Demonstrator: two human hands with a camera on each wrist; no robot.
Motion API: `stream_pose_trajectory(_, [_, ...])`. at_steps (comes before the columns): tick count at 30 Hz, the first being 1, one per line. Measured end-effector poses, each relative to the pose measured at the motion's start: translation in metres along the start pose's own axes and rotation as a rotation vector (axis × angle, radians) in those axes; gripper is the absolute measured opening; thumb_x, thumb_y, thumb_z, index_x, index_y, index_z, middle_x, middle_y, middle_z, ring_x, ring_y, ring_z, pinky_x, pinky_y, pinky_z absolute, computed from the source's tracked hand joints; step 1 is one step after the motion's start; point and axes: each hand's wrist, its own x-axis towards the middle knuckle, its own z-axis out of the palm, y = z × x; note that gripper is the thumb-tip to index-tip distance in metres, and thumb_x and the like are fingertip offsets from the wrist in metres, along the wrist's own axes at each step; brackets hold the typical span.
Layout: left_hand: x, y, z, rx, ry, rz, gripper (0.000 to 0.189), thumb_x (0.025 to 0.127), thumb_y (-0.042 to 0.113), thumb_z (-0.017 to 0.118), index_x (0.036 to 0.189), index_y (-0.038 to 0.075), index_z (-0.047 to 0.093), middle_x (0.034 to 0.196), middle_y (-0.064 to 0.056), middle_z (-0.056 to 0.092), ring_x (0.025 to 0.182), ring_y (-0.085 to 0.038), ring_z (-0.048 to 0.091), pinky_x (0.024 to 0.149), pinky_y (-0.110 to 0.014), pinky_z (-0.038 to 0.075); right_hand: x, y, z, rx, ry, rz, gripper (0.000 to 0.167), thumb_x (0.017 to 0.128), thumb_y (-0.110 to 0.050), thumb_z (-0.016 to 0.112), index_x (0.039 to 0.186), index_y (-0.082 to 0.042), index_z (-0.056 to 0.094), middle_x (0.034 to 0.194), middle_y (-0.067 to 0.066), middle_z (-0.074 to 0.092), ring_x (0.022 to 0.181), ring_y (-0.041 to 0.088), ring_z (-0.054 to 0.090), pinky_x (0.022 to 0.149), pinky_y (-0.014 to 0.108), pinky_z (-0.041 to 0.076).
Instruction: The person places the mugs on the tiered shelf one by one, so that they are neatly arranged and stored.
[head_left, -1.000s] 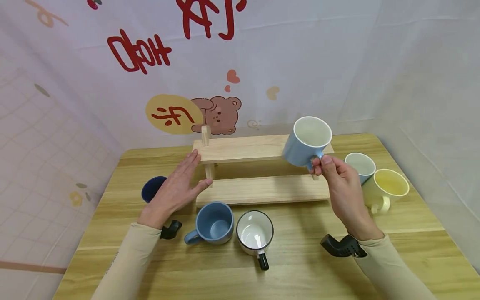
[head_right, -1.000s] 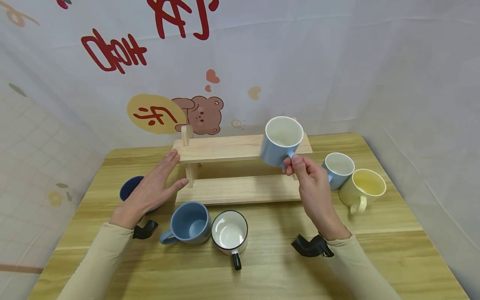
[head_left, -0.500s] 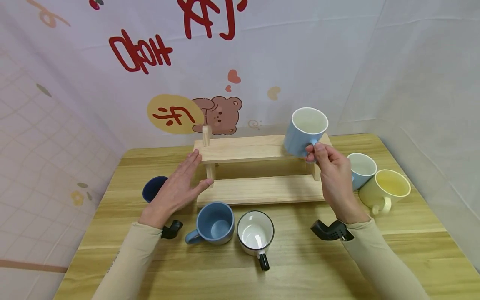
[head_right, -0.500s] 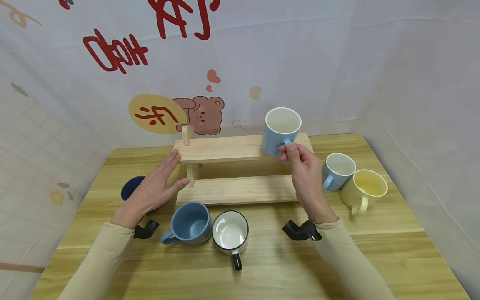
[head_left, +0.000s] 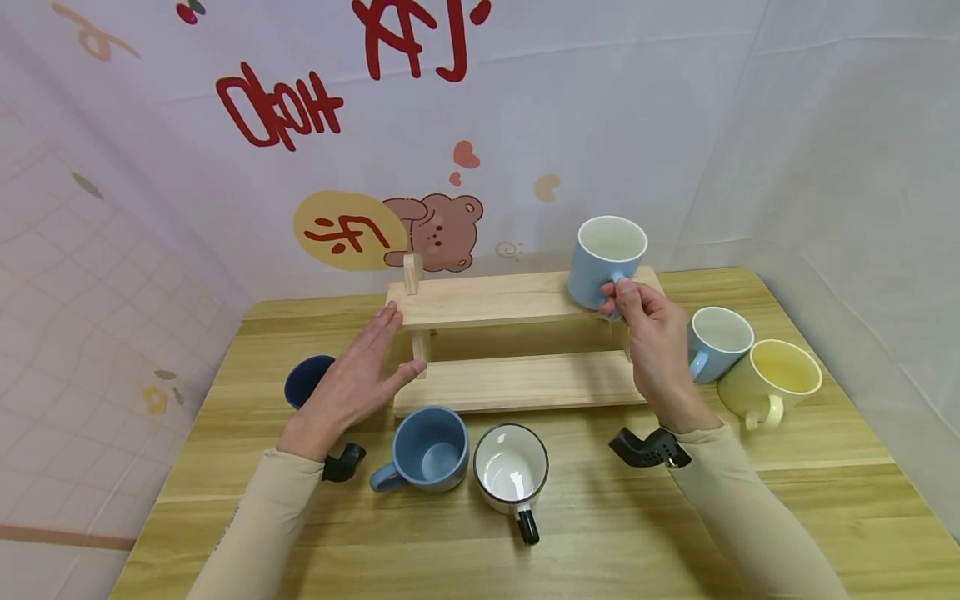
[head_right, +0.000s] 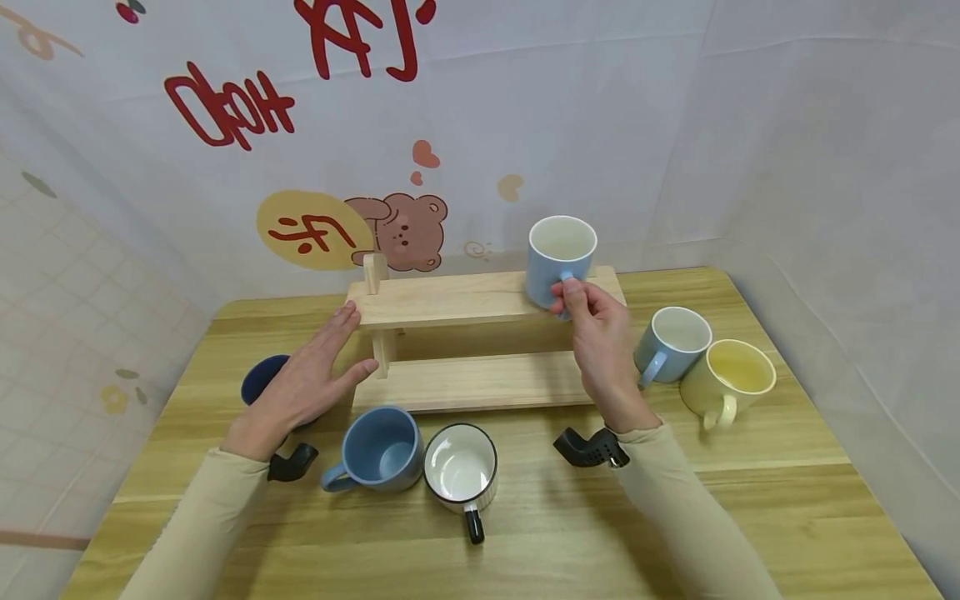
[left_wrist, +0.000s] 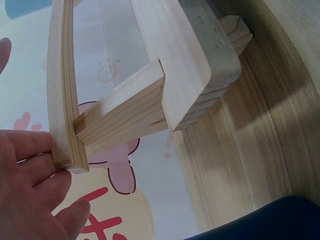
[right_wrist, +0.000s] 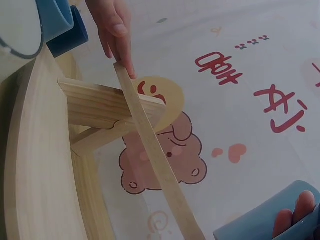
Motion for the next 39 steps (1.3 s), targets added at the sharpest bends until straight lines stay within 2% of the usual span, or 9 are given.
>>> stream_pose_trajectory(4, [0.0, 0.0, 0.0, -0.006, -0.001, -0.007, 0.096, 0.1, 0.068, 0.049, 0.166, 0.006, 0.019, 0.174, -0.008, 0.009, 0.158, -0.032, 0.014, 0.124, -0.057, 0.022, 0.001, 0.001, 0.001, -0.034, -0.009, 0.019, 0.033, 0.105, -0.026, 0.063, 0.102, 0.007, 0.071, 0.076, -0.004, 0.067, 0.099, 0.017, 0.058, 0.094, 0.024, 0.048])
stream_pose_trajectory(12, [0.001, 0.002, 0.0, -0.014, -0.006, -0.017, 0.097, 0.099, 0.07, 0.049, 0.166, 0.008, 0.018, 0.174, -0.006, 0.008, 0.159, -0.031, 0.014, 0.124, -0.057, 0.022, 0.005, 0.004, 0.003, -0.071, -0.025, 0.033, 0.034, 0.106, -0.027, 0.061, 0.105, 0.006, 0.071, 0.077, -0.003, 0.067, 0.104, 0.017, 0.056, 0.094, 0.023, 0.045])
stream_pose_trajectory(19, [0.001, 0.001, 0.0, -0.021, -0.005, -0.018, 0.096, 0.1, 0.069, 0.049, 0.166, 0.008, 0.018, 0.174, -0.006, 0.008, 0.159, -0.032, 0.014, 0.123, -0.058, 0.022, 0.007, 0.005, 0.005, -0.119, -0.041, 0.033, 0.041, 0.107, -0.029, 0.061, 0.11, 0.011, 0.069, 0.079, -0.005, 0.068, 0.101, 0.016, 0.054, 0.083, 0.027, 0.039])
stream_pose_trajectory(39, [0.0, 0.003, 0.0, -0.02, 0.001, -0.016, 0.096, 0.1, 0.069, 0.049, 0.166, 0.007, 0.019, 0.174, -0.008, 0.009, 0.158, -0.032, 0.015, 0.123, -0.058, 0.024, 0.011, 0.005, -0.002, -0.194, -0.118, 0.074, 0.05, 0.107, -0.037, 0.057, 0.116, 0.011, 0.067, 0.082, -0.007, 0.068, 0.097, 0.016, 0.059, 0.09, 0.024, 0.045])
